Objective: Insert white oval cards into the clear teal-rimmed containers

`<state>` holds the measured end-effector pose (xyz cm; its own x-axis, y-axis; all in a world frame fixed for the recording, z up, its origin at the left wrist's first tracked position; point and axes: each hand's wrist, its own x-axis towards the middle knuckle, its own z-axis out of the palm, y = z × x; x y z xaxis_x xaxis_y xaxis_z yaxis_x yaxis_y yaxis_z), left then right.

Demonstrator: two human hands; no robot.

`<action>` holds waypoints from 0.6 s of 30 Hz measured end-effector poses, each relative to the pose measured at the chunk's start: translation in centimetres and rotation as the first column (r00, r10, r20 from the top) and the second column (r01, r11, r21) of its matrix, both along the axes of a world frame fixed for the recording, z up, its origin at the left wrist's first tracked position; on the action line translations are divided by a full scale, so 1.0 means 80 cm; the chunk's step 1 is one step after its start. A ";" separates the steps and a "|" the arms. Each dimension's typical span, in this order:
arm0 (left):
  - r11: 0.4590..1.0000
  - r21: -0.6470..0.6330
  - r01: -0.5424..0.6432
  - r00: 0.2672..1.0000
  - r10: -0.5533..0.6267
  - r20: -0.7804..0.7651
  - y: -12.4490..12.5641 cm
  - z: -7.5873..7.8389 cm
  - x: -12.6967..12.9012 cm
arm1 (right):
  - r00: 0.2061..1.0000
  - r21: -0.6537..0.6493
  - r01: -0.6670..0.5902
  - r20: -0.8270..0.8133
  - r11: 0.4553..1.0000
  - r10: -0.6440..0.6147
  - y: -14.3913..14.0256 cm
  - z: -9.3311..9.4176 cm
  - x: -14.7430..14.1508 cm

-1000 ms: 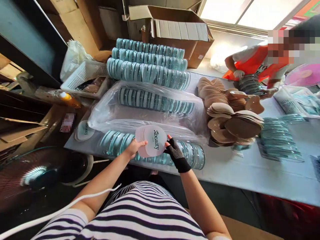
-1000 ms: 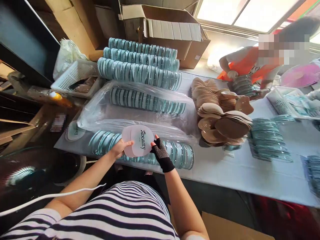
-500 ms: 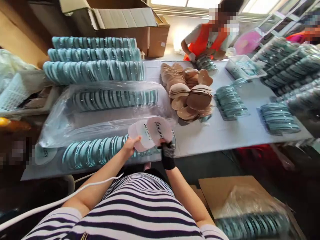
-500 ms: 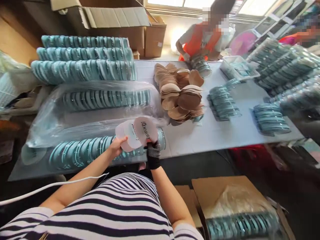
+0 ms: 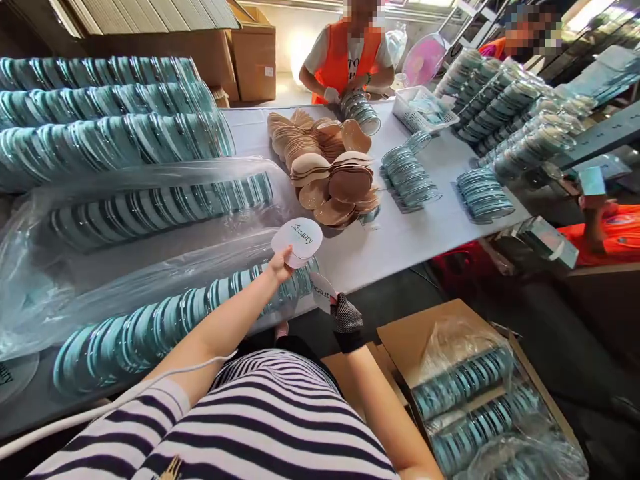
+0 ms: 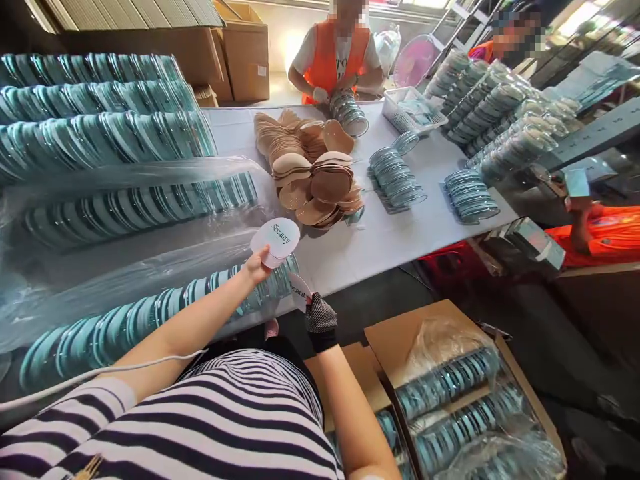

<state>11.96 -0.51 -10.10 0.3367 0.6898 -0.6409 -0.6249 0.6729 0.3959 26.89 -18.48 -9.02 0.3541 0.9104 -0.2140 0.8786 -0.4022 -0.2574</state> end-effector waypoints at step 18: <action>0.999 -0.045 0.005 0.999 -0.007 -0.033 0.004 -0.005 -0.005 | 0.997 -0.153 -0.069 0.006 0.986 0.071 0.034 -0.025 0.005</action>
